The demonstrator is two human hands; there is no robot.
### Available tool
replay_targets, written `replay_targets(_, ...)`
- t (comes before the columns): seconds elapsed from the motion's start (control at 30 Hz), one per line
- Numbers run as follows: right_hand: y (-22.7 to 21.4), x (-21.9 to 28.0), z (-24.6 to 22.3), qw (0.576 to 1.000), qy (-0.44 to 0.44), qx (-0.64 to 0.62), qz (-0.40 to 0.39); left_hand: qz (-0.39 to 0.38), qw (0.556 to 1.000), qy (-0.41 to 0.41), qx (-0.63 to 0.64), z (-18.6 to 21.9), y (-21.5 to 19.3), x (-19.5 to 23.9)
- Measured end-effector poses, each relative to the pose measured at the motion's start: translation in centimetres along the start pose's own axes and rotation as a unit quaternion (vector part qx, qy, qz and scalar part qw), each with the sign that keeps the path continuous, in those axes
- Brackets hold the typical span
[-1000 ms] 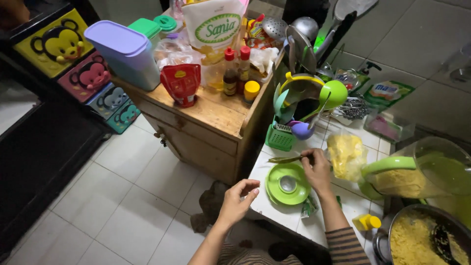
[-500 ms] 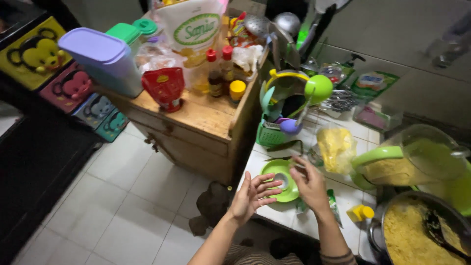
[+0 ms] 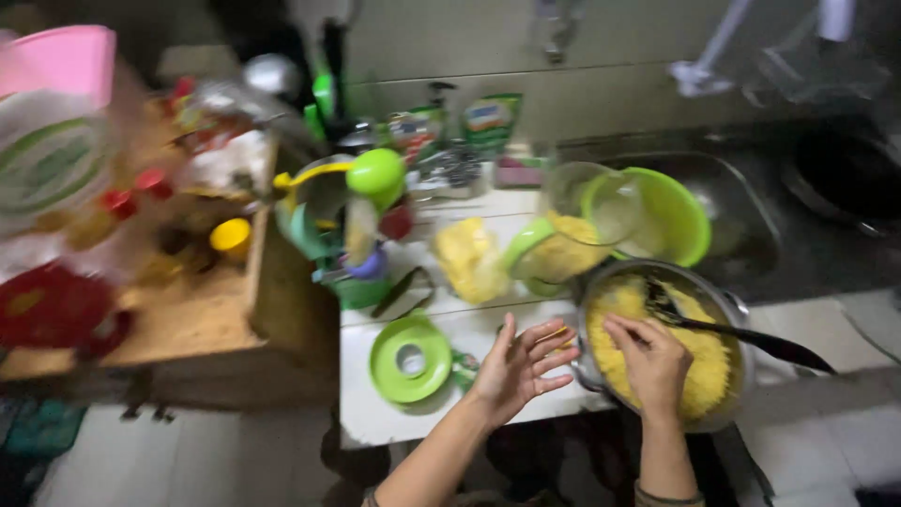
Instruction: The person rinses a pot of yellow cornmeal under running water, then uses a ladle to transfer portions into a blender jar. They continue scooping and mixing the cornmeal in the pot while the blender jar fills.
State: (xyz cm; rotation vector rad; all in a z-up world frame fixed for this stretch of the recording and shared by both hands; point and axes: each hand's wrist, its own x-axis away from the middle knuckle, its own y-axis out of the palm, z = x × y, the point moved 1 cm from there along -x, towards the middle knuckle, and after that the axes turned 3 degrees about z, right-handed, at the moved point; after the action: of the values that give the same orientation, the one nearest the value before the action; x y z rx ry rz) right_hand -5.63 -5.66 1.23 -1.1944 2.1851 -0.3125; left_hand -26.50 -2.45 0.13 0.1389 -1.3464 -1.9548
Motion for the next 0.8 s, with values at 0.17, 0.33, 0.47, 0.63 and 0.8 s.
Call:
replay_targets(0.17,-4.5,0.1,7.9,0.979,-0.005,0.182,-0.094,0.001,0.998,-0.062,0.011,-7.2,-0.1,-10.2)
replay_targets(0.33,-4.7,3.2,3.9,0.991,-0.136,-0.004,0.002,0.153,0.972,-0.108,0.14,-12.3,0.8,-18.3)
replay_targets(0.47,-5.2,0.7,6.4,0.991,-0.1,-0.015,-0.091,0.082,0.96,-0.139,0.23,-12.5,3.8,-19.2)
replay_targets(0.63,-8.6,-3.7,9.8,0.987,-0.117,0.111,0.017,0.149,0.98,-0.076,0.106,-7.6,11.4,-15.4)
replay_targets(0.8,-8.3,-2.3,7.0,0.967,-0.253,-0.037,-0.026,0.203,0.965,-0.03,0.165,-8.0,10.8,-17.3)
